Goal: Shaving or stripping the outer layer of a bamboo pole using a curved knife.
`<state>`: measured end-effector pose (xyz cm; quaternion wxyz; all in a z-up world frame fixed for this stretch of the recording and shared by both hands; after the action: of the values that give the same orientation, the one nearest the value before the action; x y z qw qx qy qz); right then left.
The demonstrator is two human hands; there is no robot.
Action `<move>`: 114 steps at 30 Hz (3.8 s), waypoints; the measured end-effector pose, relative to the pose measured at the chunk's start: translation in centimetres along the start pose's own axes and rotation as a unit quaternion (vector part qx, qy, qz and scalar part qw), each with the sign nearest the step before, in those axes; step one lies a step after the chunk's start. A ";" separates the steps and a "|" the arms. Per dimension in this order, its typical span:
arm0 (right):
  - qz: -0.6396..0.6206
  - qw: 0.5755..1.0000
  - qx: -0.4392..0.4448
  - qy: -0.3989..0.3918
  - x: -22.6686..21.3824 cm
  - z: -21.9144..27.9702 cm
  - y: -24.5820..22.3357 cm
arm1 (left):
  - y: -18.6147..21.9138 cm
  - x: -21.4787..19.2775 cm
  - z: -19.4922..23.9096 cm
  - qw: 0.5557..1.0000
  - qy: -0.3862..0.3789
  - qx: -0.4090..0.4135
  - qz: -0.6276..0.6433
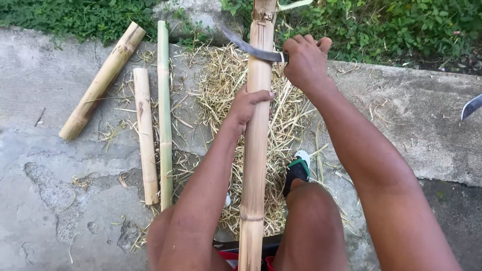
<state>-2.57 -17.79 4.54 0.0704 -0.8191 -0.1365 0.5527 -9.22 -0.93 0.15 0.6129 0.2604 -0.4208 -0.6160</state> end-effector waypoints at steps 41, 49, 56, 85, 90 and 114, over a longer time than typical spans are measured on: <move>-0.168 0.956 0.237 -0.038 -1.8 17.6 5.2 | -6.9 -3.4 15.8 0.976 0.073 0.043 -0.202; -0.153 0.924 0.313 -0.157 -4.6 39.1 9.1 | -7.1 -3.8 22.5 0.990 0.043 -0.107 -0.075; -0.204 0.893 0.398 -0.058 -16.7 43.3 9.8 | -4.8 -7.4 26.6 0.995 0.042 -0.063 -0.064; -0.604 0.681 0.414 0.009 -21.0 50.2 -8.4 | 0.3 -18.0 37.7 0.921 0.202 0.295 0.155; -0.741 0.534 0.401 -0.068 -15.7 51.7 -11.8 | -1.7 -21.0 40.8 0.893 0.263 0.221 0.289; -0.791 0.440 0.424 0.028 -15.1 42.4 -17.8 | -11.9 -17.0 45.1 0.844 0.282 -0.055 0.453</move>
<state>-49.70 -6.87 6.56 0.8192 -0.2378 -0.4719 0.2228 -51.41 23.34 9.93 0.9294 0.1690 -0.2666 -0.1915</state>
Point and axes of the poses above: each hand's wrist, its own z-axis away from the middle knuckle, its own x-axis out of the palm, y = z × x, the point moved 8 cm from there along -z, towards the middle knuckle, and after that the axes turned 8 degrees about y, right-handed, at the moved point
